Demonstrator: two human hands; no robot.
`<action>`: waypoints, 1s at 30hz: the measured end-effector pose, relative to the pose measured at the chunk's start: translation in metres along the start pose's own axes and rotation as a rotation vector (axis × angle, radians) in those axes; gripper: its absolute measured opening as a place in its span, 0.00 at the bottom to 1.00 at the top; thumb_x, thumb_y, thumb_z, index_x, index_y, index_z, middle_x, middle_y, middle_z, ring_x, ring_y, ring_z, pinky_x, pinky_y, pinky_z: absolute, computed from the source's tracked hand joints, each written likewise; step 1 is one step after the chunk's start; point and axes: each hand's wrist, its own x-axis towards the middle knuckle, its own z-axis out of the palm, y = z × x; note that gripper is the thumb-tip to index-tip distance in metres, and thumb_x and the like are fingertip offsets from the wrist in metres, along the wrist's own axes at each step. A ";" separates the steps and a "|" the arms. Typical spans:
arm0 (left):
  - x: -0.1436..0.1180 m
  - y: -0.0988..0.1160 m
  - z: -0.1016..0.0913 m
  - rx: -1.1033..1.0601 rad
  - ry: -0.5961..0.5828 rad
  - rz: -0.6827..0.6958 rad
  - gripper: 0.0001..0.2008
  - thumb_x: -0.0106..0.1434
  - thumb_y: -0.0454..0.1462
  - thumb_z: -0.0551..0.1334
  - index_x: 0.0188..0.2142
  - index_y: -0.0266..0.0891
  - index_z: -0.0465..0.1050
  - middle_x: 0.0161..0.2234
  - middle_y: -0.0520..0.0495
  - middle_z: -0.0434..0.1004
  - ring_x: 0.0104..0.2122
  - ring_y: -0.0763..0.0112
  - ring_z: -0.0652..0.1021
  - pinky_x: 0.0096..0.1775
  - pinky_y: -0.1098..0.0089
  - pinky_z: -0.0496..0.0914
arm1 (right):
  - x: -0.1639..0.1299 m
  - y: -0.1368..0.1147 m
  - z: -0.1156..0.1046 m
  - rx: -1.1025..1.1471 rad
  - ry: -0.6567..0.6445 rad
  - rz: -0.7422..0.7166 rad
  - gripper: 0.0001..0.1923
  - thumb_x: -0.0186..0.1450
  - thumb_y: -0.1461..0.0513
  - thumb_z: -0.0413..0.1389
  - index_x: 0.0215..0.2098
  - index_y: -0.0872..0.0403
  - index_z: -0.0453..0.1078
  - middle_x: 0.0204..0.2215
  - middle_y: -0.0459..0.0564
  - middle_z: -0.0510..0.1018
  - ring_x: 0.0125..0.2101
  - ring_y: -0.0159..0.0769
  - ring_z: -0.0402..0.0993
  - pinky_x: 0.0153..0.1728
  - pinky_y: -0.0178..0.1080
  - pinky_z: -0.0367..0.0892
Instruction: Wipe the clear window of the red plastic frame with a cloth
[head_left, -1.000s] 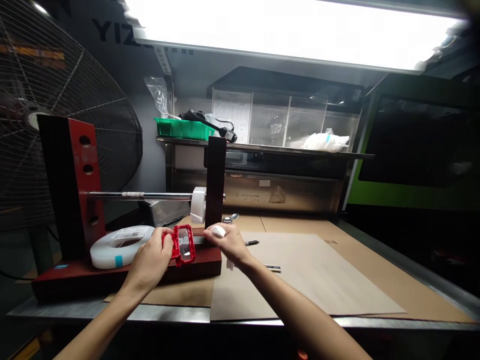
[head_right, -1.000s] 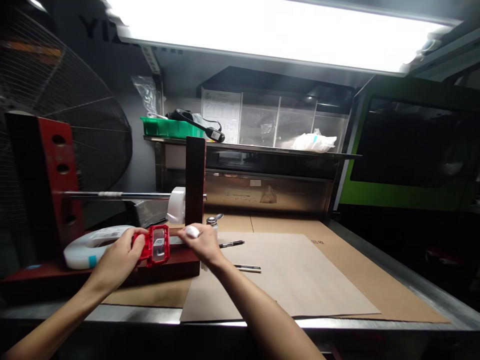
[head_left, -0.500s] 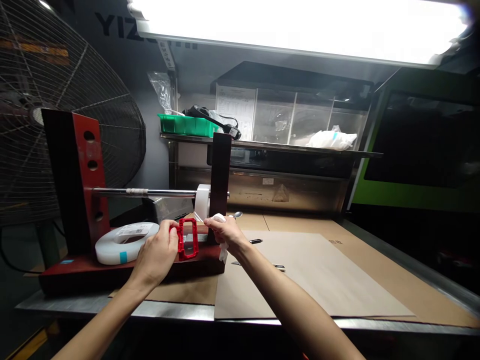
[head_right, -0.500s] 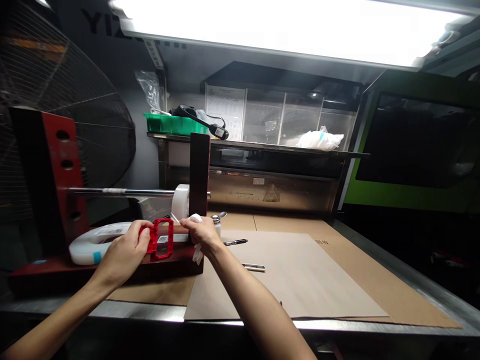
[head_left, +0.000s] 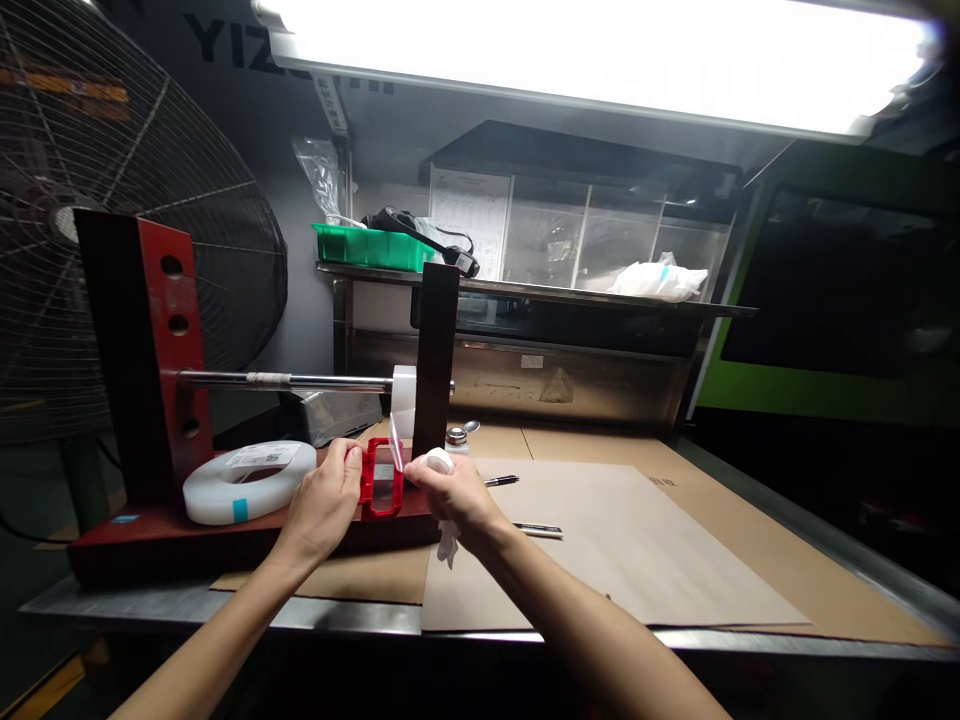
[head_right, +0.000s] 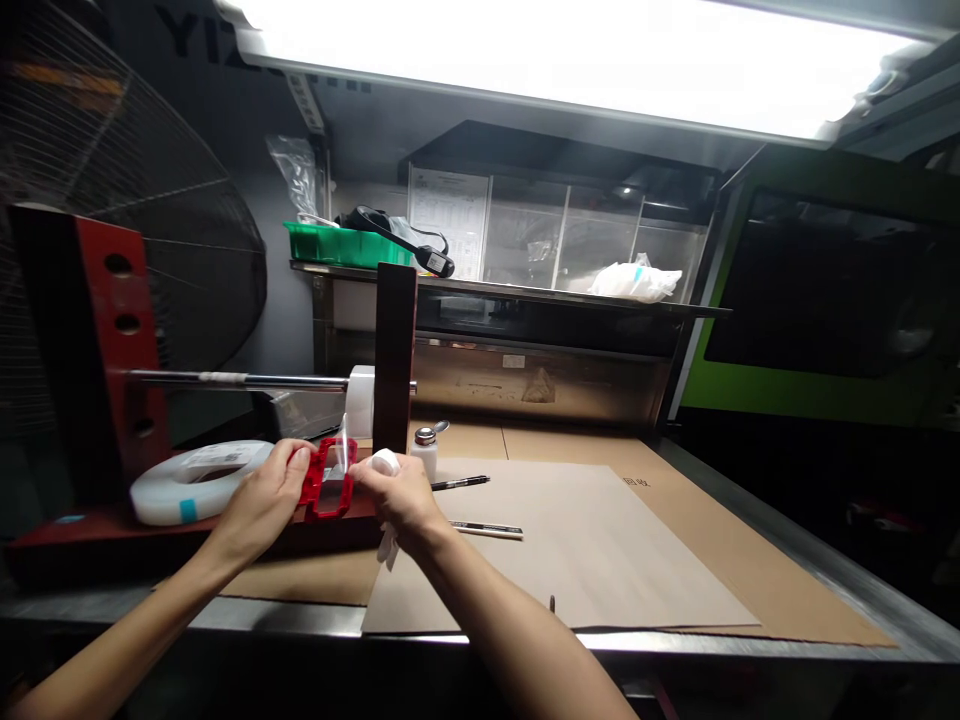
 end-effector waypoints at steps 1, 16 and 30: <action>0.000 0.000 0.002 -0.020 0.000 -0.004 0.16 0.65 0.46 0.46 0.39 0.39 0.66 0.30 0.47 0.74 0.29 0.66 0.74 0.34 0.63 0.66 | -0.006 0.002 0.000 -0.004 -0.008 0.002 0.12 0.48 0.57 0.62 0.22 0.55 0.65 0.10 0.34 0.57 0.12 0.21 0.47 0.14 0.30 0.42; -0.004 0.019 0.001 -0.192 0.022 0.036 0.19 0.53 0.55 0.56 0.32 0.44 0.66 0.28 0.50 0.75 0.30 0.60 0.76 0.34 0.64 0.67 | -0.032 0.008 -0.008 -0.159 0.001 0.031 0.10 0.48 0.58 0.60 0.20 0.56 0.66 0.14 0.38 0.62 0.15 0.21 0.49 0.14 0.30 0.44; 0.002 0.011 0.007 -0.275 -0.002 0.036 0.23 0.48 0.56 0.62 0.33 0.42 0.66 0.29 0.48 0.77 0.30 0.59 0.77 0.35 0.62 0.69 | -0.033 0.003 -0.008 -0.213 -0.019 0.030 0.09 0.50 0.60 0.60 0.20 0.57 0.66 0.14 0.38 0.62 0.15 0.21 0.49 0.15 0.30 0.45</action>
